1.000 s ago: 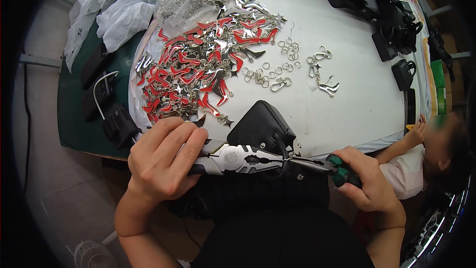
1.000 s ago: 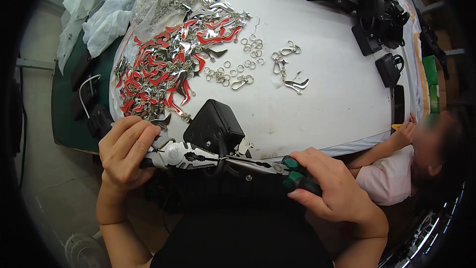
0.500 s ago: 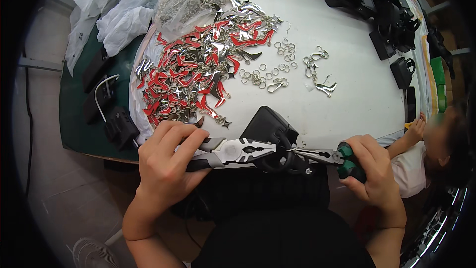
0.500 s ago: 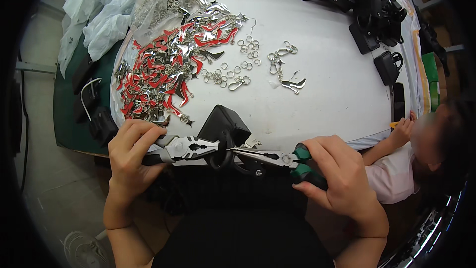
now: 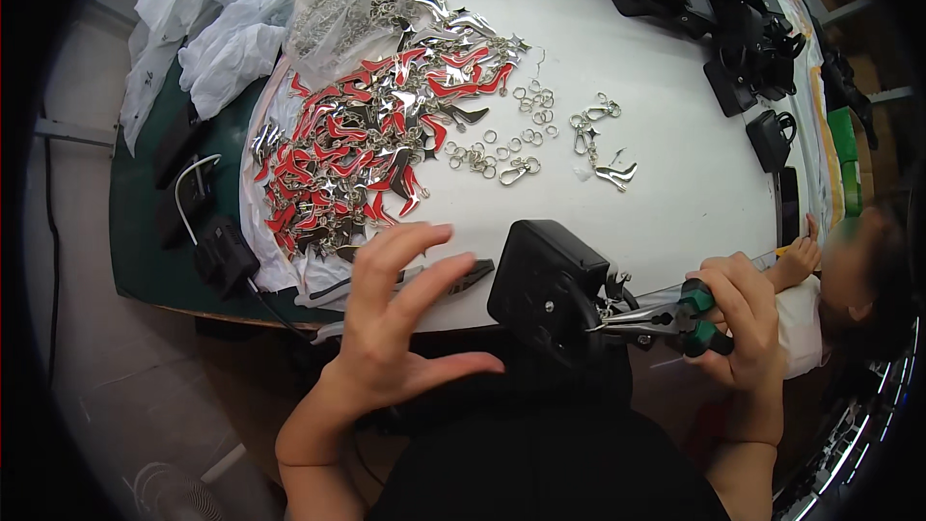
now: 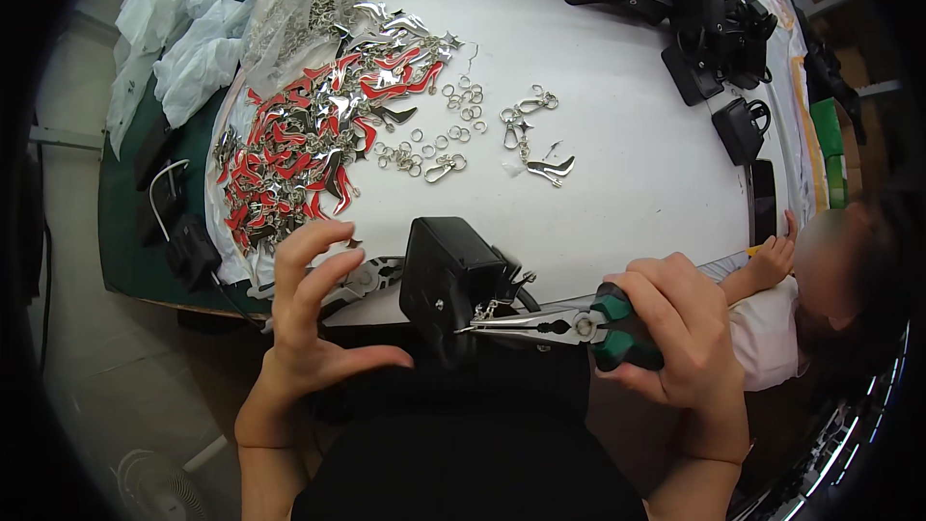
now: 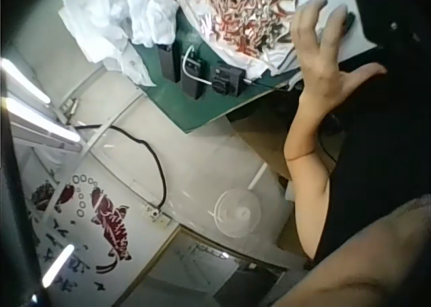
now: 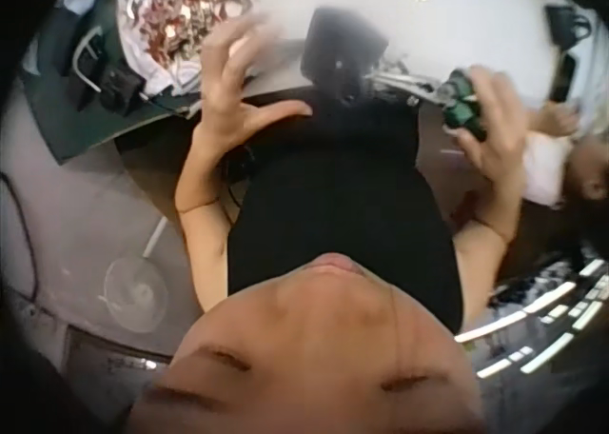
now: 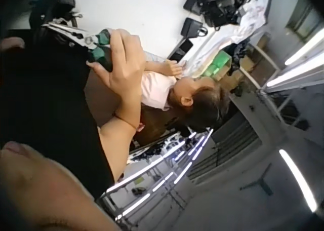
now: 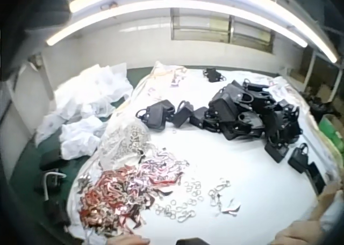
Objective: The person attaches small metal charms and chain links to black plastic pouches using pliers, repeating the process for multiple items.
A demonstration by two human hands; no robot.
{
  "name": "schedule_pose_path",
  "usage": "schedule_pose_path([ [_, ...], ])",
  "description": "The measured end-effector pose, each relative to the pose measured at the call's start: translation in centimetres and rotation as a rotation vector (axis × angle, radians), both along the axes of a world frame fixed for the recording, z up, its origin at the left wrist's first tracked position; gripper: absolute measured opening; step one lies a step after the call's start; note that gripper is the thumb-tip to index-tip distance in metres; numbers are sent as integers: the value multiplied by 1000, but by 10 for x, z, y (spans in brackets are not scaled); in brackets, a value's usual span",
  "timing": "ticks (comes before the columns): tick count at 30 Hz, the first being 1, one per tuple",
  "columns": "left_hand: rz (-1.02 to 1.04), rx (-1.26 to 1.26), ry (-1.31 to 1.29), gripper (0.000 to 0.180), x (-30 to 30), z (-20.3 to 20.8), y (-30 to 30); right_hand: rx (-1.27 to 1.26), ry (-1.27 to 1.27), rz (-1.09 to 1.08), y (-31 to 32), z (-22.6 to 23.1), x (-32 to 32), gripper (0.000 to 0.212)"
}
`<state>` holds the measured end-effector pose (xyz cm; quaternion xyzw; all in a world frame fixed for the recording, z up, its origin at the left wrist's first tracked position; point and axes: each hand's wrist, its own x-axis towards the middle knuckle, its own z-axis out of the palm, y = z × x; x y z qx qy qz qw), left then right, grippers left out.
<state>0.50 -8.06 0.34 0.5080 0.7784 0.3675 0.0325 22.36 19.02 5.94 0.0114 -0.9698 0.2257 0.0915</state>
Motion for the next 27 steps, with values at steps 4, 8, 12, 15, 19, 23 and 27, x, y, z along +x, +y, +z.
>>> schedule_pose_path([
  [4, -307, 97, -335, 85, 7, 3, 33, -434, -150, -21, -2, -5, -7, 58],
  [8, -441, 40, -1019, 90, 6, -3, 32, -466, -40, -542, 14, -51, -19, 51],
  [12, -414, 111, -1509, 100, 9, -7, 21, 122, -3, -722, 37, -86, -28, 49],
  [15, -304, 95, -1527, 119, 11, 1, 22, 267, 197, -547, 15, -60, -51, 51],
  [19, -422, 147, -1580, 102, 7, 2, 15, -695, 250, 56, -20, -33, -84, 39],
  [23, -491, 123, -1357, 101, 3, 6, 13, -850, 140, 294, -31, -34, -105, 26],
  [27, -399, 156, -1367, 100, 7, 3, 8, -1068, -6, 198, -47, -35, -100, 21],
])
